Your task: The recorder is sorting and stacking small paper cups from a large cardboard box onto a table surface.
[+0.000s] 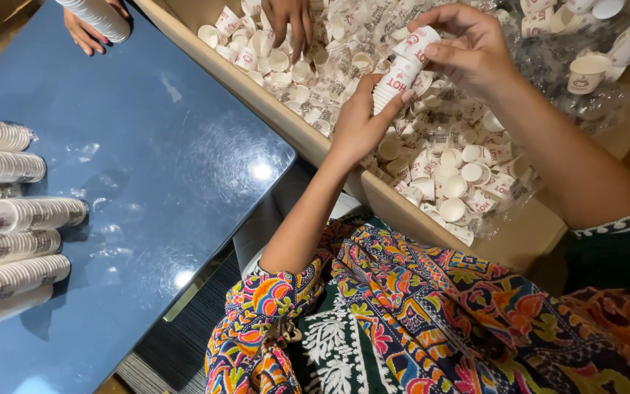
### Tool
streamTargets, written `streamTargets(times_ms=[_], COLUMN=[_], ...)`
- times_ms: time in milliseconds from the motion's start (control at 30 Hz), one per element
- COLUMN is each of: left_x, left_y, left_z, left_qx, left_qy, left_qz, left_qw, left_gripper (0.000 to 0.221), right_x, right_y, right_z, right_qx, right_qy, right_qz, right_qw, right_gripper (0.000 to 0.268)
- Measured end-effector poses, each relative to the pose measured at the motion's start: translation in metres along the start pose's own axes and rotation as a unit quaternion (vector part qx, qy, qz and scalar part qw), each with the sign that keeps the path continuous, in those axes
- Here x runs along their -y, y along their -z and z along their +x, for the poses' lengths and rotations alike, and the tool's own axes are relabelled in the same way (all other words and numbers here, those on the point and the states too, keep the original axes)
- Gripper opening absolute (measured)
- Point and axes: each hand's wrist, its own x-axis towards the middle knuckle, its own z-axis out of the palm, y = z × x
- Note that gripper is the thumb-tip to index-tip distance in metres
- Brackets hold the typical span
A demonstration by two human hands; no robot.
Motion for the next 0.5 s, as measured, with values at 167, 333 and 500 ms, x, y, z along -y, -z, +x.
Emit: streamTargets(times_ms=[167,333,500], left_x=[-0.005,-0.002,-0.001], left_y=[0.003,0.003,0.001], left_z=[-0.001,-0.001,0.000], left_qx=[0.017,0.032,0.047], left_qy=[-0.012,-0.016,-0.019], left_qz=[0.004,0.002,0.016], left_qw=[1.000,0.999,0.999], left_gripper=[0.057,0.056,0.055], right_x=[0.009,0.012,0.014], right_y=[-0.004,-0.003,0.004], right_z=[0.001,0.003,0.006], right_qx=[0.036,0.073,0.110], right_qy=[0.001,0.019,0.099], right_qz=[-0.021,-0.019,-0.132], right_qw=[0.999,0.997,0.980], right_gripper=[0.030,0.030,0.023])
